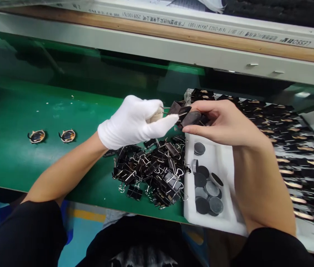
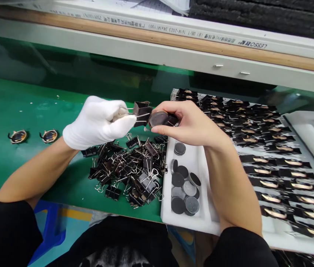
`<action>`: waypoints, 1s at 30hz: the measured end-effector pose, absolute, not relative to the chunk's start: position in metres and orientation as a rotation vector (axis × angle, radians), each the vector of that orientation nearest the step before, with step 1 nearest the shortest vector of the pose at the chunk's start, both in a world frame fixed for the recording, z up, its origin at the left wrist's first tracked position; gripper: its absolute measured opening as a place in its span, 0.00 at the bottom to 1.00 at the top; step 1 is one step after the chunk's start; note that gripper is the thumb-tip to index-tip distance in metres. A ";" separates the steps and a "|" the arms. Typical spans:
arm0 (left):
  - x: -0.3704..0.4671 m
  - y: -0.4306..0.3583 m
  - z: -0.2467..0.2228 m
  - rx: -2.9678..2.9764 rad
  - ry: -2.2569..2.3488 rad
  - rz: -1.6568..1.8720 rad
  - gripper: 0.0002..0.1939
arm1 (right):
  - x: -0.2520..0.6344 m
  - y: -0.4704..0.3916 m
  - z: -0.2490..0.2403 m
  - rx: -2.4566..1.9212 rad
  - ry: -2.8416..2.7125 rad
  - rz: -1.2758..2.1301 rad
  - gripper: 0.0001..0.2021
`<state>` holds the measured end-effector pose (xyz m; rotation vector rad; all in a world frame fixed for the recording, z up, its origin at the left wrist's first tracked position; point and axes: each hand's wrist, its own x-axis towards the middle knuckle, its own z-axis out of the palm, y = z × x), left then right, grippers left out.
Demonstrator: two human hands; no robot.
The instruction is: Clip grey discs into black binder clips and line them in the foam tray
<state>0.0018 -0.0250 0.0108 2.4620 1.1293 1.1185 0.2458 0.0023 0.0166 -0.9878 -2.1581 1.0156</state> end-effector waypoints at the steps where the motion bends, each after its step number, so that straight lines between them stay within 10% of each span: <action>1: 0.004 -0.025 0.009 2.468 1.135 1.091 0.22 | 0.248 0.002 0.018 -0.976 -2.187 1.005 0.16; 23: 0.012 -0.024 -0.015 2.502 1.058 0.979 0.26 | 0.261 0.005 0.020 -0.837 -2.398 0.977 0.11; 30: 0.001 -0.015 -0.004 1.873 1.062 0.672 0.29 | 0.256 0.007 0.004 -0.821 -2.369 -0.060 0.07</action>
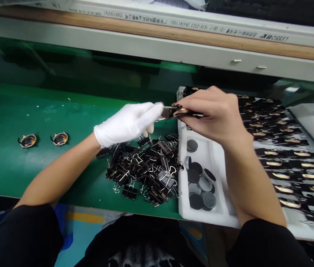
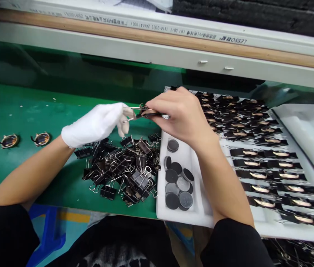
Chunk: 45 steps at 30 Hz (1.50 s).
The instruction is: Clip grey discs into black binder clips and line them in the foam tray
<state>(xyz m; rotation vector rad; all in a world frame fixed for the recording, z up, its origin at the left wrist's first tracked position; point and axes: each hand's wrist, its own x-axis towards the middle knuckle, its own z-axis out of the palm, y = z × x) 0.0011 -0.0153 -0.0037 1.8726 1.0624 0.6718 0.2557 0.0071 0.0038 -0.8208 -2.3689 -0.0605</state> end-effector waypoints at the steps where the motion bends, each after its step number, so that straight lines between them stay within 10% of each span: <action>1: 0.002 -0.015 -0.004 1.724 1.027 0.619 0.34 | 0.253 0.009 -0.002 -0.816 -2.321 -0.224 0.07; 5: 0.005 -0.017 -0.003 1.513 0.941 0.598 0.31 | 0.247 0.012 -0.014 -0.948 -2.264 -0.180 0.09; 11: -0.007 -0.012 0.004 1.835 1.041 0.791 0.23 | 0.249 -0.001 0.012 -1.003 -2.256 0.400 0.46; 20: -0.010 -0.012 0.004 2.147 1.074 0.633 0.20 | 0.236 0.003 0.000 -1.122 -1.977 1.082 0.18; 45: -0.005 -0.007 -0.007 1.998 1.088 0.742 0.25 | 0.235 -0.001 0.020 -1.117 -2.071 1.206 0.09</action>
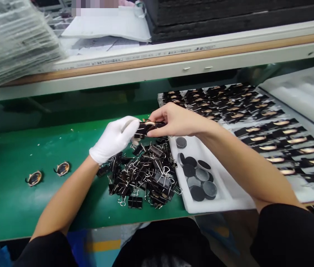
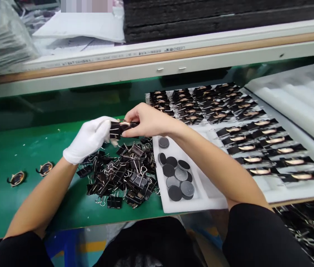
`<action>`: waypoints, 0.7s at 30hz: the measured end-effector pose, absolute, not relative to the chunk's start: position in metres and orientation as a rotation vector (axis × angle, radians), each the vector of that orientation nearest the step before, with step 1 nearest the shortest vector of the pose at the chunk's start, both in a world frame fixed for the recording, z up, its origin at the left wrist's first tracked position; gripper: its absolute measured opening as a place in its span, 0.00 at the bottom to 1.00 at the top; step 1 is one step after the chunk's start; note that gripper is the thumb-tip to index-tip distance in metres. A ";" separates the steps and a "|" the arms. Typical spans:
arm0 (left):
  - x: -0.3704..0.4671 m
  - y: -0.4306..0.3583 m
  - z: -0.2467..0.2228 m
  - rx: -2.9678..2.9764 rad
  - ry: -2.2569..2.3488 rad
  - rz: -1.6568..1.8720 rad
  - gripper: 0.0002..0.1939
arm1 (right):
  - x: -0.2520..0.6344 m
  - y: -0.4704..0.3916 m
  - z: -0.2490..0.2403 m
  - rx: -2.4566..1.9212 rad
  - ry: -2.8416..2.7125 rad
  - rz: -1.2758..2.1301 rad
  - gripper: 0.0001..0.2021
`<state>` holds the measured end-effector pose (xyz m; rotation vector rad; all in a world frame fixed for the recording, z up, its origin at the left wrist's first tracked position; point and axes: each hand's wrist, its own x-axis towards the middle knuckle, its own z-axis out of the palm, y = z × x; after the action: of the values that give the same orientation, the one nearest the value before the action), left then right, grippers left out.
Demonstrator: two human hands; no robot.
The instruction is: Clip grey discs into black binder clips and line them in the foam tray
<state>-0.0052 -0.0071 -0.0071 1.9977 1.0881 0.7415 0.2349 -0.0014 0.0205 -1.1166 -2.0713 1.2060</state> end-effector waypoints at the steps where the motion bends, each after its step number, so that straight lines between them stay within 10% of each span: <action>1: -0.005 -0.008 -0.006 1.953 1.089 0.738 0.25 | 0.238 -0.002 0.023 -1.118 -2.065 1.224 0.08; 21: -0.015 -0.015 0.011 2.294 1.205 0.143 0.24 | 0.437 -0.133 0.073 -1.605 -2.168 0.551 0.12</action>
<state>-0.0149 -0.0152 0.0109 2.2944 1.2050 0.1429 0.4374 -0.1333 0.0727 -1.6050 -2.1678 0.5512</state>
